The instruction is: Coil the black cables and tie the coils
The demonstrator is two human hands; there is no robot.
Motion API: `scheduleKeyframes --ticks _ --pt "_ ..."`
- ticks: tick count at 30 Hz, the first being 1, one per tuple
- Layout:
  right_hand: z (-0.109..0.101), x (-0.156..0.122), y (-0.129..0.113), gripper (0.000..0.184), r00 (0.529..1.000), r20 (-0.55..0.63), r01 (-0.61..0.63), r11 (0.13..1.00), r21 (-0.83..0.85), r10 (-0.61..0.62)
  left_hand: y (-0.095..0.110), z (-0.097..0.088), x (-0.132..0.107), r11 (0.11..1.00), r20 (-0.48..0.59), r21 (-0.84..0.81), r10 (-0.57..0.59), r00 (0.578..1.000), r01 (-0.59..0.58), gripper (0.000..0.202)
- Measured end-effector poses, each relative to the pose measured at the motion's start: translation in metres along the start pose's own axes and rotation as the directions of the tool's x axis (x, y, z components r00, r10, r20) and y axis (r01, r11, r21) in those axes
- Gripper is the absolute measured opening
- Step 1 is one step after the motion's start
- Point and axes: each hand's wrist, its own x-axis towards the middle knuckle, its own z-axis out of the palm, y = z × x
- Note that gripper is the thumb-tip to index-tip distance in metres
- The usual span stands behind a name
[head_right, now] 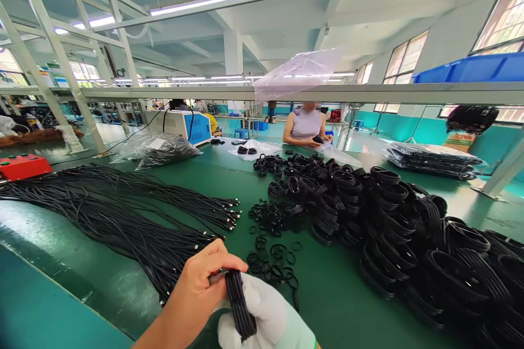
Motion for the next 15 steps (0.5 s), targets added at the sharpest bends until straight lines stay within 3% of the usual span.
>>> scheduleKeyframes --ticks 3,6,9,11,13,15 --pt "0.0 0.006 0.005 0.055 1.0 0.003 0.018 1.0 -0.011 -0.018 0.005 -0.004 0.003 0.995 -0.007 0.098 0.011 1.0 -0.01 0.035" --pt "0.012 0.009 -0.004 0.047 0.992 -0.097 0.088 0.995 0.047 -0.083 0.007 -0.017 0.01 0.975 0.042 0.213 -0.065 0.997 0.055 0.033" --pt "0.027 0.009 -0.015 0.038 0.989 -0.145 -0.013 0.981 0.195 0.042 0.001 -0.033 0.018 0.997 0.274 0.01 -0.078 0.959 0.078 0.033" --pt "0.031 0.01 -0.019 0.044 0.979 -0.131 -0.121 0.958 0.26 0.159 -0.005 -0.038 0.022 0.983 0.391 -0.13 -0.07 0.917 0.131 0.035" --pt "0.029 0.011 -0.02 0.05 0.973 -0.176 -0.117 0.974 0.194 0.152 -0.008 -0.038 0.025 0.973 0.398 -0.11 -0.146 0.906 0.205 0.029" --pt "0.025 0.011 -0.021 0.048 0.962 -0.271 -0.047 0.999 -0.021 0.04 -0.007 -0.034 0.027 0.969 0.321 0.007 -0.236 0.917 0.247 0.025"
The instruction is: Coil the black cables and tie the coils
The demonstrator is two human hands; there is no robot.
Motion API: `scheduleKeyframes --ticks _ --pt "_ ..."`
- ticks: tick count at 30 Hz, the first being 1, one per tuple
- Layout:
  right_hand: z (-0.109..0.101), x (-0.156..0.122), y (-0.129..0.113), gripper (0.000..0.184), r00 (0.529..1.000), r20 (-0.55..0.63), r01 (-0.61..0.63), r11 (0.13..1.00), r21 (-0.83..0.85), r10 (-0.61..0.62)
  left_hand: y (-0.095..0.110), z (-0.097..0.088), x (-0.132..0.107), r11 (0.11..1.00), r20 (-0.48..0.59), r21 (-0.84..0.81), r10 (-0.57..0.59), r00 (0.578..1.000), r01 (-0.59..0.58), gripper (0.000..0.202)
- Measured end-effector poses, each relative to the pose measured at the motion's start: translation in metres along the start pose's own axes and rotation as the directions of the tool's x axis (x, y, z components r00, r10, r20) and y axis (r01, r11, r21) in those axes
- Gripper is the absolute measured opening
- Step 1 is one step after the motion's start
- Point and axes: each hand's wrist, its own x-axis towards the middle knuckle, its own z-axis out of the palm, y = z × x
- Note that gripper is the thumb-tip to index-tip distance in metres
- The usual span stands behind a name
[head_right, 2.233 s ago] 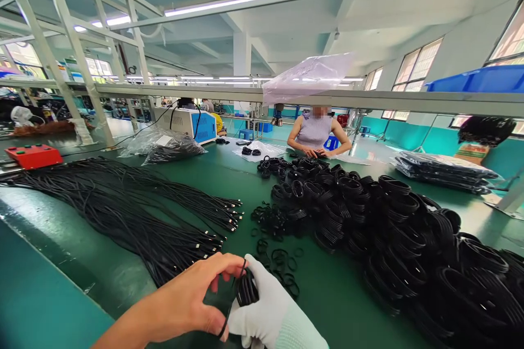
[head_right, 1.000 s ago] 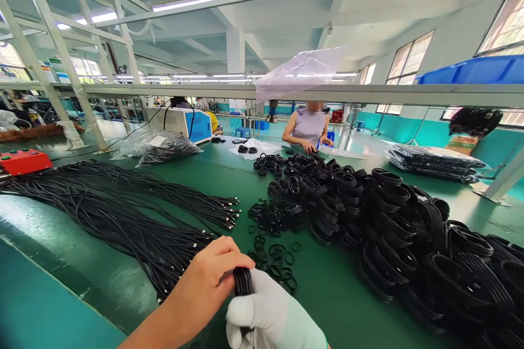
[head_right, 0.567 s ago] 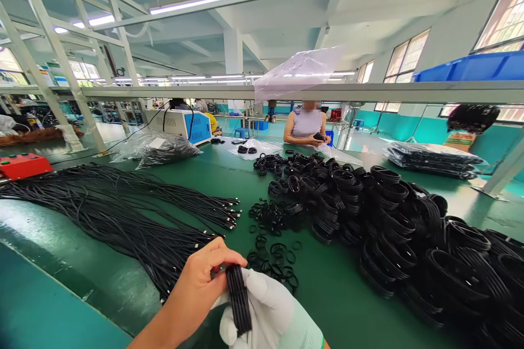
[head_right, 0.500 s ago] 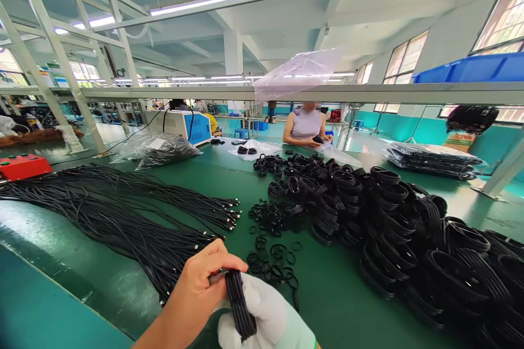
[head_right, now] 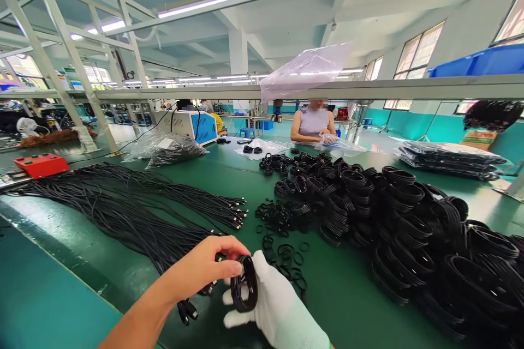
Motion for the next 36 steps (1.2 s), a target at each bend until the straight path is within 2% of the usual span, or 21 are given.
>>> scheduleKeyframes --ticks 2,3,4,6,7,9,11,13,16,20,25,29,36 --pt "-0.003 -0.001 -0.002 0.057 0.988 -0.1 0.09 0.967 -0.24 -0.117 0.003 0.005 0.001 0.995 -0.091 0.084 -0.036 0.995 0.043 0.024" --pt "-0.003 -0.002 -0.003 0.063 0.983 -0.117 0.1 0.946 -0.31 -0.142 0.005 0.008 0.001 0.994 -0.138 0.099 -0.034 0.99 0.048 0.024" --pt "-0.002 -0.004 -0.004 0.064 0.983 -0.115 0.098 0.94 -0.326 -0.143 0.006 0.011 -0.001 0.995 -0.187 0.092 -0.029 0.982 0.046 0.023" --pt "0.0 -0.007 -0.005 0.056 0.988 -0.057 0.123 0.96 -0.252 -0.141 0.004 0.016 -0.005 0.999 -0.257 0.022 -0.037 0.966 0.044 0.022" --pt "0.001 -0.008 -0.005 0.051 0.99 -0.002 0.136 0.97 -0.199 -0.139 0.001 0.019 -0.008 0.998 -0.255 -0.044 -0.056 0.965 0.047 0.021" --pt "0.001 -0.008 -0.005 0.046 0.987 0.098 0.142 0.978 -0.152 -0.128 -0.005 0.026 -0.014 0.971 -0.182 -0.229 -0.114 0.977 0.071 0.017" --pt "0.001 -0.007 -0.005 0.042 0.982 0.149 0.144 0.973 -0.181 -0.117 -0.01 0.034 -0.018 0.91 -0.101 -0.4 -0.159 0.982 0.106 0.015" --pt "0.001 -0.007 -0.007 0.041 0.981 0.155 0.157 0.955 -0.252 -0.12 -0.011 0.039 -0.02 0.869 -0.086 -0.481 -0.184 0.979 0.12 0.014" --pt "0.002 -0.009 -0.01 0.046 0.991 0.099 0.121 0.924 -0.364 -0.091 -0.01 0.042 -0.021 0.836 -0.08 -0.535 -0.193 0.978 0.121 0.017" --pt "0.004 -0.011 -0.012 0.046 0.999 0.014 0.046 0.908 -0.416 -0.044 -0.013 0.043 -0.02 0.787 -0.064 -0.605 -0.199 0.978 0.121 0.016" --pt "0.002 -0.012 -0.011 0.05 1.0 -0.006 -0.003 0.913 -0.407 0.001 -0.024 0.045 -0.021 0.76 -0.006 -0.623 -0.238 0.971 0.183 0.018" --pt "0.003 -0.013 -0.012 0.055 0.999 0.018 -0.027 0.931 -0.363 0.035 -0.026 0.043 -0.025 0.73 0.023 -0.66 -0.216 0.976 0.177 0.022" --pt "0.007 -0.014 -0.012 0.049 0.999 0.03 0.001 0.934 -0.358 0.011 -0.026 0.046 -0.026 0.743 -0.025 -0.657 -0.191 0.981 0.127 0.026"
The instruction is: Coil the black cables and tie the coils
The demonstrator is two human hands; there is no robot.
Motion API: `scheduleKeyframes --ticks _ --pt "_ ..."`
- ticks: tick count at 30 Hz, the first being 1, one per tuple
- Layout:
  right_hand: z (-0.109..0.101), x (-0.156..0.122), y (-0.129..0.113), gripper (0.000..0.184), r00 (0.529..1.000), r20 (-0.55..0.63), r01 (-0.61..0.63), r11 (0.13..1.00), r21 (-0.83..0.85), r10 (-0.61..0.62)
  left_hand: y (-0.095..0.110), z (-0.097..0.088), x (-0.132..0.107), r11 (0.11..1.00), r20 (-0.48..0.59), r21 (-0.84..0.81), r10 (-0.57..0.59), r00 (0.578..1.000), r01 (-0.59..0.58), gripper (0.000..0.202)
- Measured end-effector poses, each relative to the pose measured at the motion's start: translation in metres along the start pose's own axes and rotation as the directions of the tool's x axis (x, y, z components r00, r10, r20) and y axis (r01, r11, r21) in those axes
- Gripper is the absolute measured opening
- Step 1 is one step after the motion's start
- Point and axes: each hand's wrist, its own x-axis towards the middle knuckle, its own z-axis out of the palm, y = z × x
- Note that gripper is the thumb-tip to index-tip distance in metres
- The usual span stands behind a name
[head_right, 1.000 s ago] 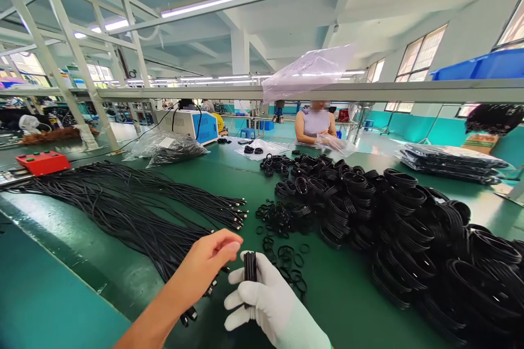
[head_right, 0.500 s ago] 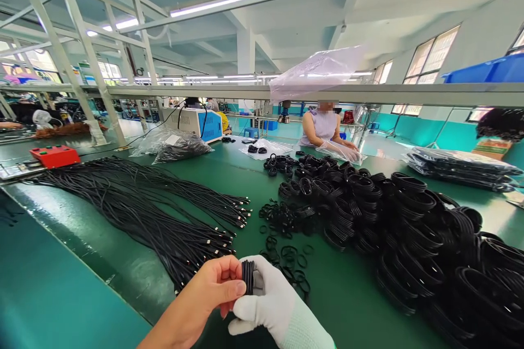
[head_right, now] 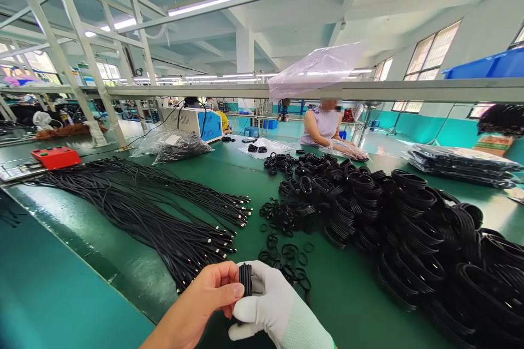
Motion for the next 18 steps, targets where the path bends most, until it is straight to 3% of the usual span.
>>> scheduleKeyframes --ticks 4,6,8,10,13,16,18 --pt "0.0 0.001 0.002 0.05 0.998 -0.064 -0.012 1.0 -0.004 0.012 -0.001 -0.001 0.004 1.0 0.034 0.005 0.024 0.999 -0.024 0.025" --pt "-0.001 0.002 0.005 0.049 0.997 -0.073 -0.001 1.0 0.011 0.002 0.001 -0.002 0.003 0.984 -0.011 0.171 0.055 0.998 -0.052 0.023" --pt "-0.001 0.003 0.007 0.049 0.998 -0.058 0.005 1.0 0.026 -0.003 0.004 -0.001 0.001 0.908 -0.103 0.411 0.131 0.986 -0.077 0.016" --pt "-0.001 0.004 0.009 0.049 1.0 -0.028 -0.003 0.999 0.037 0.004 0.005 0.0 -0.001 0.783 -0.166 0.608 0.29 0.943 -0.134 0.014" --pt "0.0 0.004 0.01 0.052 1.0 0.019 0.002 0.999 0.053 -0.003 -0.001 0.002 0.0 0.583 -0.083 0.753 0.542 0.836 -0.303 0.035" --pt "0.001 0.002 0.01 0.05 0.996 0.088 0.0 0.991 0.132 -0.012 -0.012 0.0 0.006 0.451 0.014 0.786 0.671 0.741 -0.423 0.037" --pt "0.001 0.002 0.01 0.046 0.994 0.113 -0.011 0.986 0.169 -0.008 -0.015 -0.001 0.011 0.407 0.029 0.795 0.715 0.699 -0.45 0.038"
